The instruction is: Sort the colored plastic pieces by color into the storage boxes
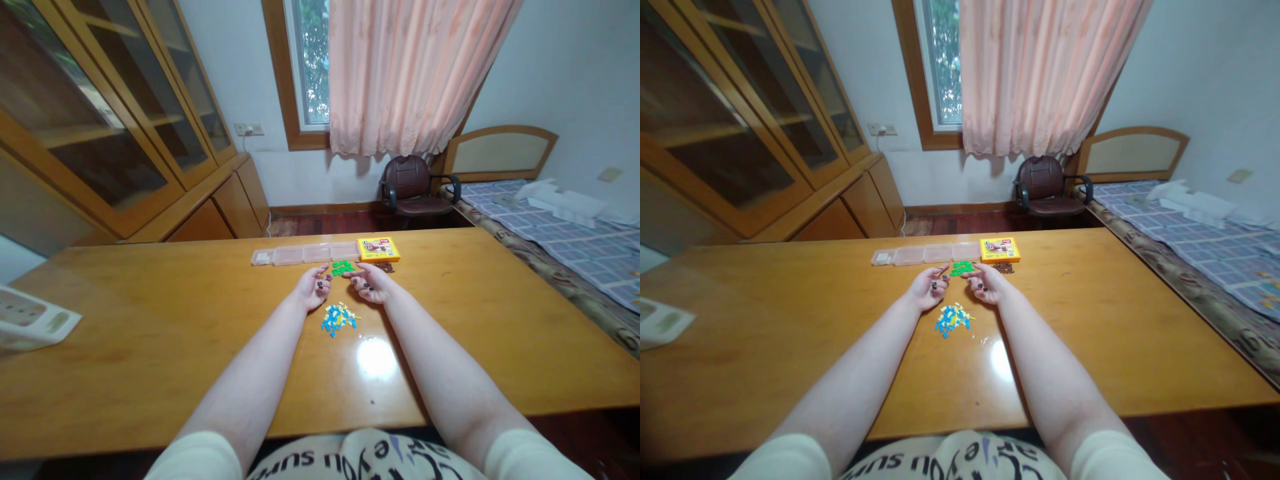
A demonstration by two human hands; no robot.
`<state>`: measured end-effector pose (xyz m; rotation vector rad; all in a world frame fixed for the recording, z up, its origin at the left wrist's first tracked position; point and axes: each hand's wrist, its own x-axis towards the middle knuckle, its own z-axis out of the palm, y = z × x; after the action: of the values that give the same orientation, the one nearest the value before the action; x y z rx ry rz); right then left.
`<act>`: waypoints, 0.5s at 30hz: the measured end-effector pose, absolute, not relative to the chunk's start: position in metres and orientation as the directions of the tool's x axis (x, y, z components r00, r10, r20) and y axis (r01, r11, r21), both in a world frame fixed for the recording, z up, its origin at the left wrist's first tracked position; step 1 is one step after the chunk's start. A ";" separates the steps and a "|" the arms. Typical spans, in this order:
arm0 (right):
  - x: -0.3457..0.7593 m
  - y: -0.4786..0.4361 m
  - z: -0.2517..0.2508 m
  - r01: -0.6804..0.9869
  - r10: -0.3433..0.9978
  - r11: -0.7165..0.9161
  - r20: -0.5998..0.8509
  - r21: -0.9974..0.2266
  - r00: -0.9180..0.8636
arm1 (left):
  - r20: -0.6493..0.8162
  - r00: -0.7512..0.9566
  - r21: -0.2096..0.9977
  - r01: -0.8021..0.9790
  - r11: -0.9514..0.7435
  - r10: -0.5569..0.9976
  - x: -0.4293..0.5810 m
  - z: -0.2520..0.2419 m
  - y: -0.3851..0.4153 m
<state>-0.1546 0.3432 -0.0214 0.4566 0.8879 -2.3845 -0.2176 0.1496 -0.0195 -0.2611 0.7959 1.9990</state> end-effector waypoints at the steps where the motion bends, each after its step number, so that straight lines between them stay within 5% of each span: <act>1: -0.154 0.347 -0.021 0.596 -0.374 -0.638 -0.480 -0.488 -0.794 | -0.466 -0.557 0.422 -0.823 -0.381 0.688 -0.218 -0.020 0.149; 9: -0.154 0.365 -0.020 0.621 -0.283 -0.608 -0.595 -0.495 -0.752 | -0.498 -0.455 0.391 -0.878 -0.278 0.738 -0.220 -0.020 0.152; 15: -0.155 0.358 -0.020 0.563 -0.249 -0.599 -0.536 -0.569 -0.807 | -0.481 -0.565 0.563 -0.785 -0.258 0.670 -0.214 -0.014 0.152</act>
<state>-0.1546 0.3582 -0.0199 0.5637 1.0491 -2.3904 -0.2143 0.1518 -0.0141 -0.1777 0.9807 1.9431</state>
